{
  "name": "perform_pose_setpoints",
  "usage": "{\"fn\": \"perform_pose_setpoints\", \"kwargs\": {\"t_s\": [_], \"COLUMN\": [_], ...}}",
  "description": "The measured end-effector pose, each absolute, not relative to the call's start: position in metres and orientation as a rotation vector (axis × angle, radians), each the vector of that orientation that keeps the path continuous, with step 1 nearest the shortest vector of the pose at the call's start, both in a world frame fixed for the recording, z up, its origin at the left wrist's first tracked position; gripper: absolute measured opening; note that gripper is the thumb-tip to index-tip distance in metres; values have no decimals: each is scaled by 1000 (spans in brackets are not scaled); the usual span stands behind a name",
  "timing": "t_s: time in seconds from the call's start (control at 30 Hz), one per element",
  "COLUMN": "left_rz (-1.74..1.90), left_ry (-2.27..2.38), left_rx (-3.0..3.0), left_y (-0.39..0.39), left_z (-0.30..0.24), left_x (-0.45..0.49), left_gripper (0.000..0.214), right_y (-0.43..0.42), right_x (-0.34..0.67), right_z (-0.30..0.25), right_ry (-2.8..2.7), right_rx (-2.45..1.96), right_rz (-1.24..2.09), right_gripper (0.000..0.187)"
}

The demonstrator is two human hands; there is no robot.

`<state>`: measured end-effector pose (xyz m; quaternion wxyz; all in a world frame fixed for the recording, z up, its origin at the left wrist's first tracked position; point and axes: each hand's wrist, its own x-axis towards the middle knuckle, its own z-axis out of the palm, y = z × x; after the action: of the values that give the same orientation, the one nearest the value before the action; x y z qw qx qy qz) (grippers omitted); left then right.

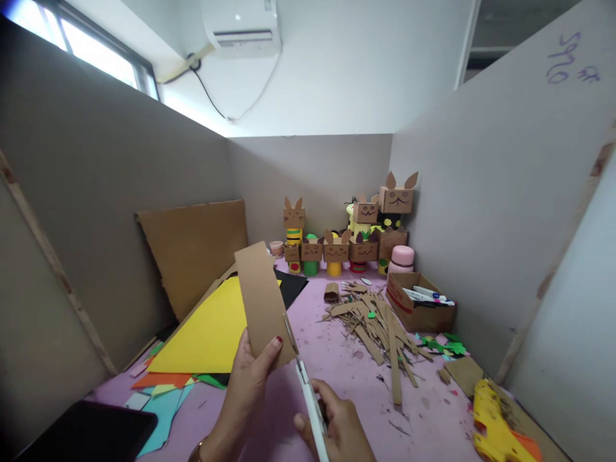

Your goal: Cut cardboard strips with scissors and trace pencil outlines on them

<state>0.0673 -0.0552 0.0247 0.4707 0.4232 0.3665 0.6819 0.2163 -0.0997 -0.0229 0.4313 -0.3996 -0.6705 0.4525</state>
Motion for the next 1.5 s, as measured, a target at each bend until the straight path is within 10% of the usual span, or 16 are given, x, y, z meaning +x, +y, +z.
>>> {"fn": "perform_pose_setpoints", "kwargs": {"t_s": [1.5], "left_rz": [1522], "left_ry": [821], "left_rx": [882], "left_y": [-67], "left_z": [38], "left_x": [73], "left_gripper": [49], "right_y": [-98], "right_x": [223], "right_z": [-1], "right_ry": [-1623], "right_rx": [-858], "right_rz": [1277], "right_gripper": [46]}}
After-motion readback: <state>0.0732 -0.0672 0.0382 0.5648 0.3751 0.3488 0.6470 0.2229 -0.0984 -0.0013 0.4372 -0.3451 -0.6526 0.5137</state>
